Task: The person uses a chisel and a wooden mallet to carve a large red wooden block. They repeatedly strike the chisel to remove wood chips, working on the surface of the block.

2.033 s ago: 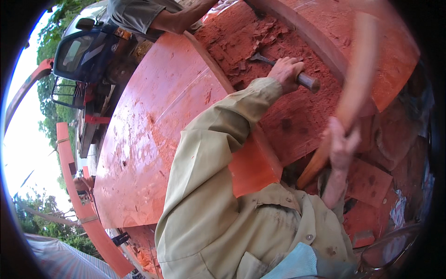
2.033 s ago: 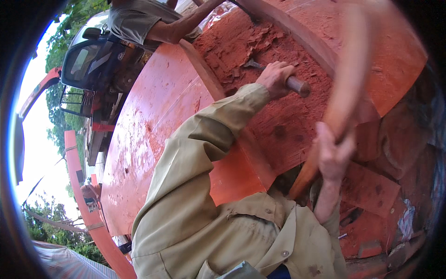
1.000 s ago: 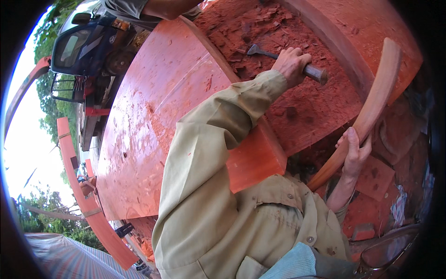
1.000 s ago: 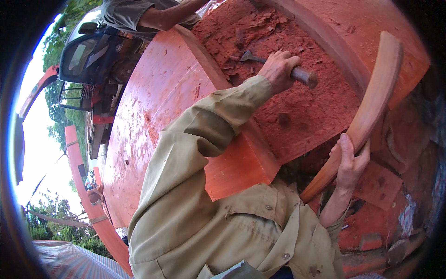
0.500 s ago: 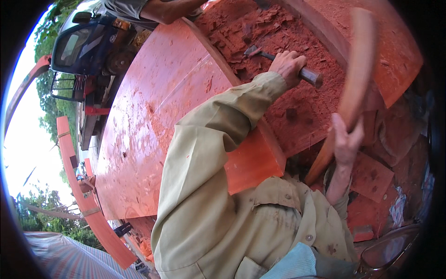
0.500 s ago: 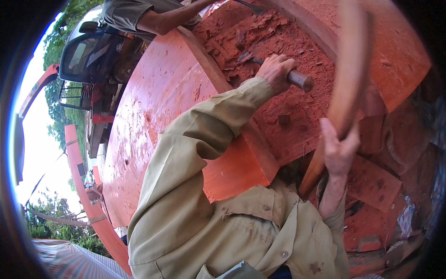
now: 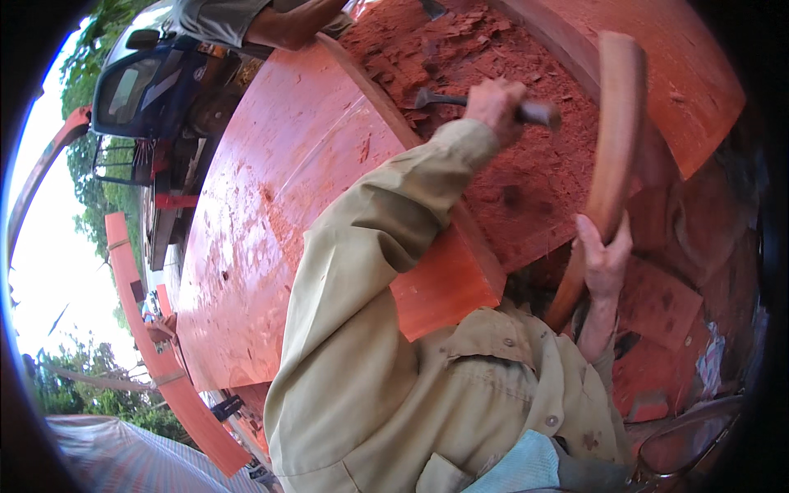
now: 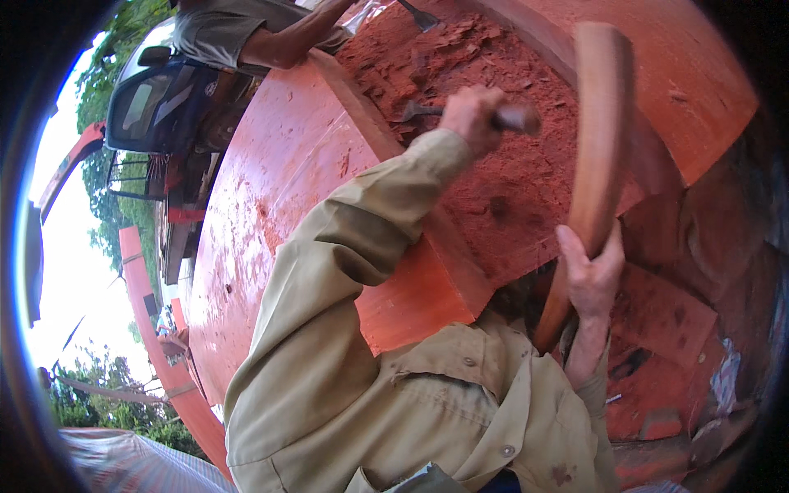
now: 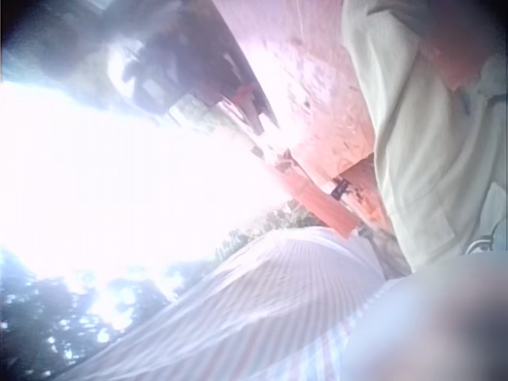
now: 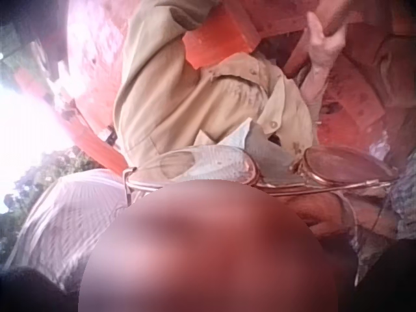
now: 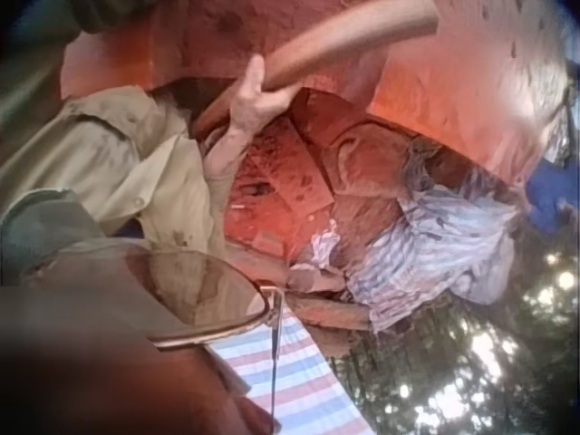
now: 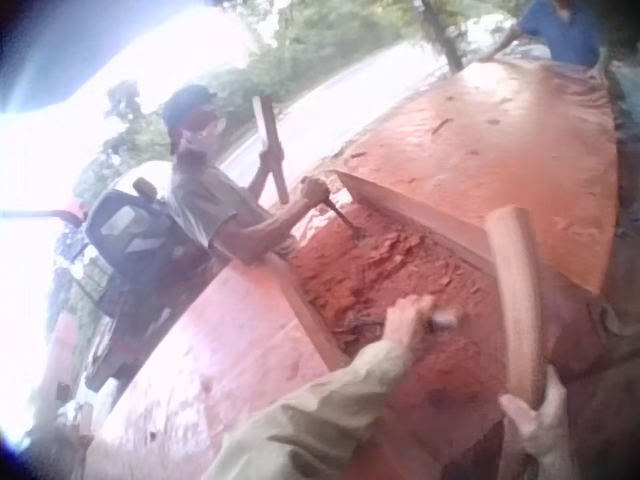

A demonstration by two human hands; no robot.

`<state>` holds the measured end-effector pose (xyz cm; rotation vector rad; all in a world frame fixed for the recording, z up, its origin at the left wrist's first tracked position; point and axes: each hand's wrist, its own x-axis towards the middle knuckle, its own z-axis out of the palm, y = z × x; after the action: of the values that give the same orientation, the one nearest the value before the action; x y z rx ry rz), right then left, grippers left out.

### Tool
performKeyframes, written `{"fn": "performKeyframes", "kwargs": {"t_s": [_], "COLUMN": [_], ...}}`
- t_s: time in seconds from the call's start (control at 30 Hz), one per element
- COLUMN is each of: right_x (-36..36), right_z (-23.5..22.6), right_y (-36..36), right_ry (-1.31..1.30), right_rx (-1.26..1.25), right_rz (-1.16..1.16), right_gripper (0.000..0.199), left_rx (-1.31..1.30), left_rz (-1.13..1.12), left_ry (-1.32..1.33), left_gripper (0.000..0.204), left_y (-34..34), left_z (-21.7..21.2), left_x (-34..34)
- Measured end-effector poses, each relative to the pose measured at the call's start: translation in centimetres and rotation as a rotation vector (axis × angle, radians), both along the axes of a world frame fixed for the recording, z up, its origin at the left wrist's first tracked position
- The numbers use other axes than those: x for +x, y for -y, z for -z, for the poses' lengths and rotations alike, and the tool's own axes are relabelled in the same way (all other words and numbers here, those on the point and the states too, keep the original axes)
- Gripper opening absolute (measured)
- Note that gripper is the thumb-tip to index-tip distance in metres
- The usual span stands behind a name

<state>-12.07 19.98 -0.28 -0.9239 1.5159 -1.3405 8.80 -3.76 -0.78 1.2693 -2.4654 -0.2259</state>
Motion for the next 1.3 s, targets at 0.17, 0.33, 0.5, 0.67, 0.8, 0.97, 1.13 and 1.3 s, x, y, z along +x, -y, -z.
{"fn": "performKeyframes", "kwargs": {"t_s": [0.17, 0.33, 0.5, 0.67, 0.8, 0.97, 1.13, 1.3], "right_x": [-1.1, -1.1, -0.8, -0.4, -0.9, -1.9, -3.1, -2.1], "right_z": [-1.3, -1.9, -2.0, -2.6, -2.7, -2.3, -3.9, -7.2], "right_y": [0.0, 0.5, 0.7, 1.1, 0.7, 0.1, 0.7, 2.2], "right_ry": [0.033, 0.040, 0.046, 0.090, 0.068, 0.091, 0.134, 0.132], "right_rx": [0.055, 0.051, 0.050, 0.042, 0.043, 0.024, -0.105, -0.340], "right_rz": [0.053, 0.025, -0.017, -0.030, -0.012, 0.027, 0.033, 0.039], "right_gripper": [0.035, 0.034, 0.034, 0.034, 0.033, 0.031, 0.046, 0.064], "left_rx": [0.130, 0.266, 0.165, -0.179, 0.135, 0.252, 0.253, 0.297], "left_rz": [0.126, 0.109, 0.139, 0.501, 0.270, 0.083, 0.153, 0.229], "left_ry": [0.005, -0.098, -0.094, 0.148, -0.028, -0.001, -0.067, -0.102], "left_gripper": [0.024, 0.025, 0.029, 0.030, 0.030, 0.031, 0.033, 0.033], "left_y": [-2.2, -3.7, -3.2, -1.1, -4.6, -6.4, -4.2, -4.6], "left_z": [-2.3, -2.6, -2.2, -5.0, -5.3, -2.6, -2.8, -4.1], "left_x": [-0.3, -0.1, 1.2, -0.2, -2.4, 0.3, 2.5, 3.7]}}
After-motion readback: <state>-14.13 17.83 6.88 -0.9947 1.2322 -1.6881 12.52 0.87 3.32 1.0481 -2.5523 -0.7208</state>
